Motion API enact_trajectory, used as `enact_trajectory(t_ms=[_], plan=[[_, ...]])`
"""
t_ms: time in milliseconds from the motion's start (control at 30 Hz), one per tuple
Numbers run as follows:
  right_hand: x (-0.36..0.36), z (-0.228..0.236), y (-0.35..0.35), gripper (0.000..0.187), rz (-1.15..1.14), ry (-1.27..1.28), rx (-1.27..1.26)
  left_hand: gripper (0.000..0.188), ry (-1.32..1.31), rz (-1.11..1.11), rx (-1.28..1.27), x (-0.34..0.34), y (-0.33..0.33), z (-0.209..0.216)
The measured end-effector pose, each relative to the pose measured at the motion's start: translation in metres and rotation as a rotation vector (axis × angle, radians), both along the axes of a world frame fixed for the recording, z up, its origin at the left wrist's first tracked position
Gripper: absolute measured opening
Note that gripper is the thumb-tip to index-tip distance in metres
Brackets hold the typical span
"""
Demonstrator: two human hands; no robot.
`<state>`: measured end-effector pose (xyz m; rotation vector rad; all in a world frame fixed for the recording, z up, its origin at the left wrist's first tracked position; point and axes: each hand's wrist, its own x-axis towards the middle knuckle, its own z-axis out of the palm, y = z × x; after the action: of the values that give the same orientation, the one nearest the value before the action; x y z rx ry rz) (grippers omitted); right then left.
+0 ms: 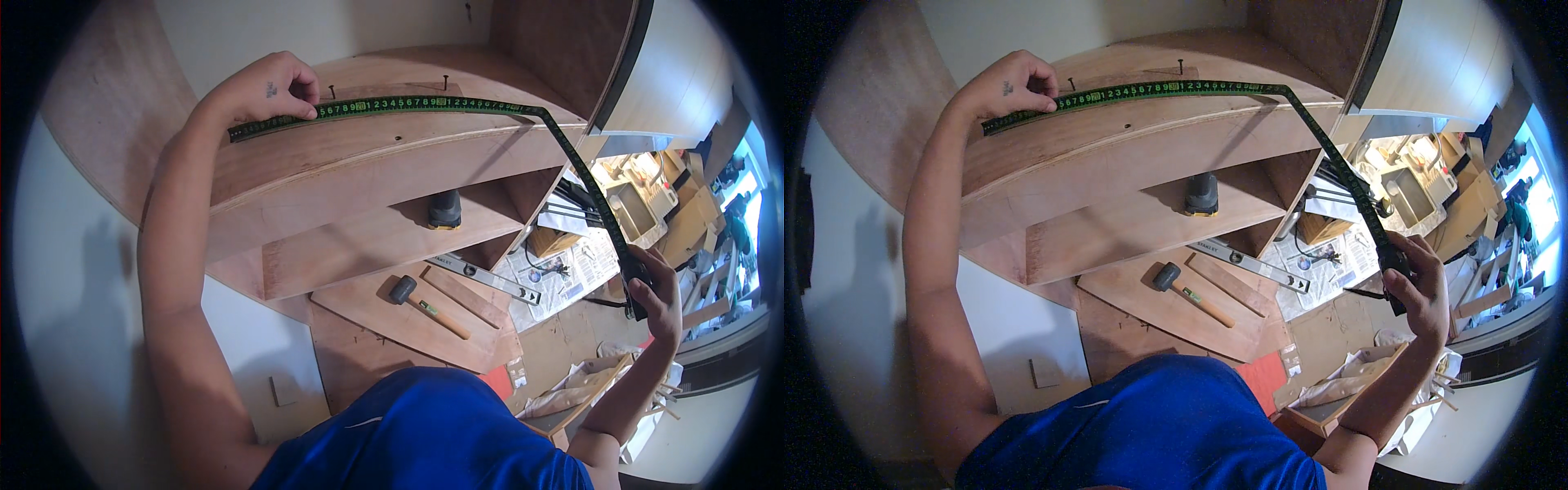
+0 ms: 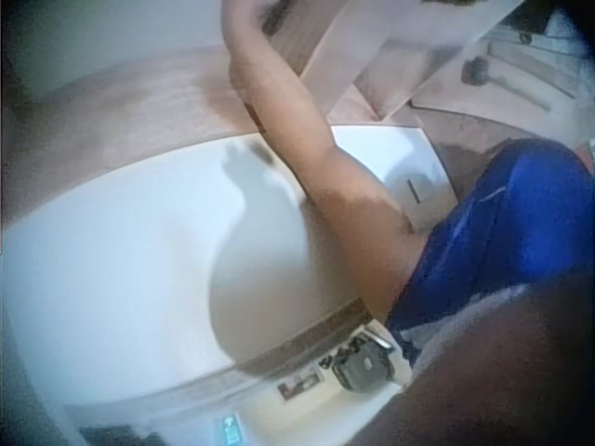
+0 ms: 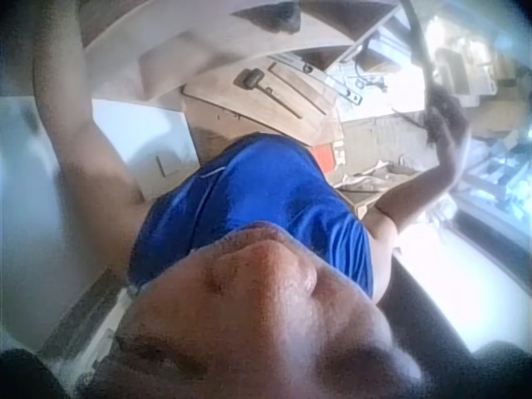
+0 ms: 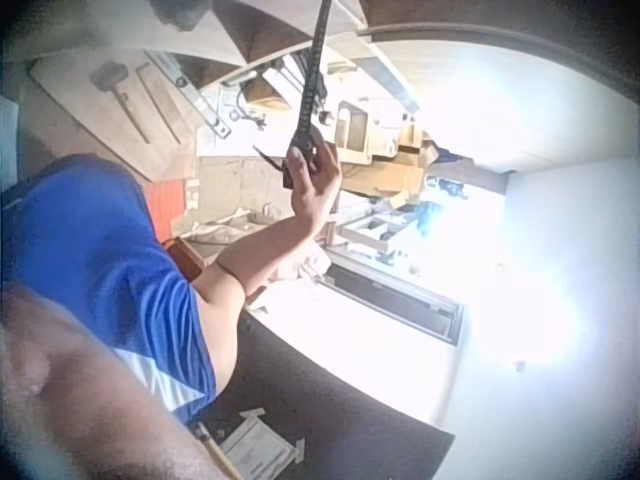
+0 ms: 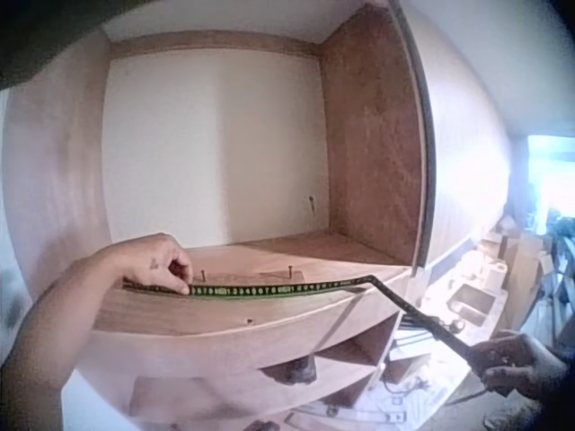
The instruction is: The person uses a power drill to secure wooden panels into a cabinet structure. They then measure and mark a separate piece of wood with a tape measure and pencil. The person moves between the cabinet and a workbench to perform these assembly and preparation steps.
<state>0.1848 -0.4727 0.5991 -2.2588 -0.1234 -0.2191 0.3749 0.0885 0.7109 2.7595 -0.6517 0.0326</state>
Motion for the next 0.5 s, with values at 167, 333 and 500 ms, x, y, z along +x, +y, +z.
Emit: enact_trajectory(t_ms=[167,333,500], plan=[[-0.0028,0.0007,-0.0007,0.086,-0.001,0.012,0.013,0.019,-0.012,-0.008,0.022,-0.0024,-0.0034,0.0023],[-0.0051,0.0006,0.0012,0.084,0.0,0.03,0.015,0.019,-0.027,-0.035,-0.007,0.0023,0.0015,-0.0035],[-0.0041,-0.0014,0.0009,0.081,0.012,0.027,0.013,0.018,-0.028,-0.013,0.015,0.0006,0.0002,-0.0034]])
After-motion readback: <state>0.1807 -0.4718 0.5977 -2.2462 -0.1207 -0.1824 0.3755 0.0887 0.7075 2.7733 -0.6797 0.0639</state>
